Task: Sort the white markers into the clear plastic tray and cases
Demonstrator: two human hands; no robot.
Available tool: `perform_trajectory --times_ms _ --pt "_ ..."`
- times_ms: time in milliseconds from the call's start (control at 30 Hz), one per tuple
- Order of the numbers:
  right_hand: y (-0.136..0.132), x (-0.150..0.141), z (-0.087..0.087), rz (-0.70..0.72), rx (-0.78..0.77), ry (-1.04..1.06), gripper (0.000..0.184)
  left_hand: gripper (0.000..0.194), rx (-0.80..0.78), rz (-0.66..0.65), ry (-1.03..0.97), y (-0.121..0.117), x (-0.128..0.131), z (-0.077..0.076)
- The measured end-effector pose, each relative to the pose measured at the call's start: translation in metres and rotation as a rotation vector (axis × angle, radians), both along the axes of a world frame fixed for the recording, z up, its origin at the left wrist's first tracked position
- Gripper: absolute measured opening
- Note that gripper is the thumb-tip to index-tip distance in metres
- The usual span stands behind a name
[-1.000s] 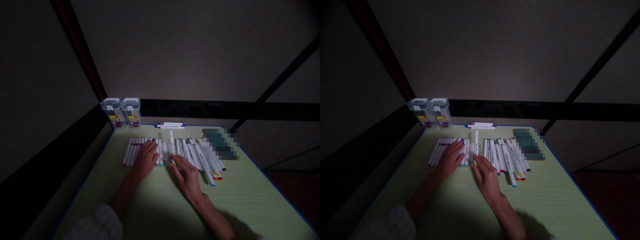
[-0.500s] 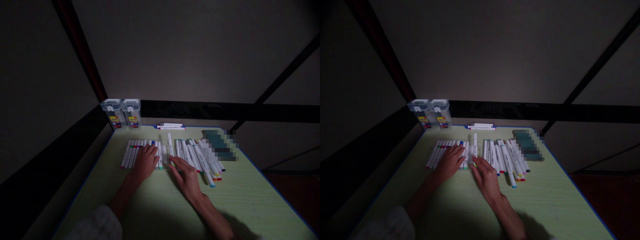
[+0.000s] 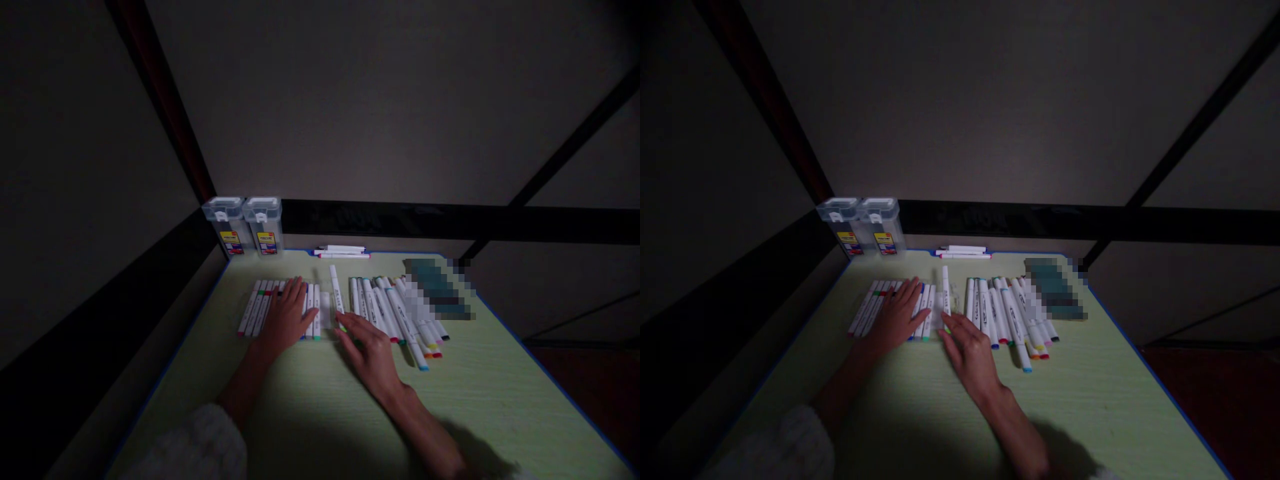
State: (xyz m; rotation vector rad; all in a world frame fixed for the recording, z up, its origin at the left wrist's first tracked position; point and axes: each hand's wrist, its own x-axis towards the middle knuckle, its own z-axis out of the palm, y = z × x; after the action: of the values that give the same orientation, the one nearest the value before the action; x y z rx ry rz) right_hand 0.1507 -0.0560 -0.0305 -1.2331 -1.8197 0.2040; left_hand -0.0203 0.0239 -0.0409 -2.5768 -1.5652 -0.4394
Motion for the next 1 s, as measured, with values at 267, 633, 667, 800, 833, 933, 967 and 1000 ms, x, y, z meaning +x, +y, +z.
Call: perform_trajectory --times_ms 267,633,667,800,833,933,967,1000 --pt "0.001 0.001 -0.002 0.007 0.001 0.011 0.027 0.05 -0.021 0.012 -0.008 -0.002 0.001 0.003" --pt "0.0 0.001 0.0 0.014 -0.024 -0.007 0.027 0.045 -0.034 0.015 -0.047 -0.003 0.002 0.007" --pt "0.0 0.001 0.001 0.015 -0.023 -0.008 0.027 0.045 -0.035 0.016 -0.044 -0.003 0.002 0.007" --pt "0.0 0.0 0.001 0.024 -0.03 -0.012 0.027 0.043 -0.023 0.023 -0.024 -0.002 0.001 0.007" --pt "0.0 0.0 0.001 0.024 -0.034 -0.012 0.027 0.042 -0.019 0.023 -0.018 -0.002 0.001 0.008" --pt "0.0 0.001 0.0 0.03 -0.041 -0.01 0.027 0.037 -0.017 0.024 0.002 -0.003 0.002 0.013" --pt "0.0 0.001 0.0 0.034 -0.042 -0.009 0.027 0.034 -0.02 0.025 0.008 -0.004 0.003 0.015" --pt "0.0 0.001 0.0 0.039 -0.042 -0.008 0.027 0.032 -0.022 0.027 0.015 -0.005 0.003 0.017"
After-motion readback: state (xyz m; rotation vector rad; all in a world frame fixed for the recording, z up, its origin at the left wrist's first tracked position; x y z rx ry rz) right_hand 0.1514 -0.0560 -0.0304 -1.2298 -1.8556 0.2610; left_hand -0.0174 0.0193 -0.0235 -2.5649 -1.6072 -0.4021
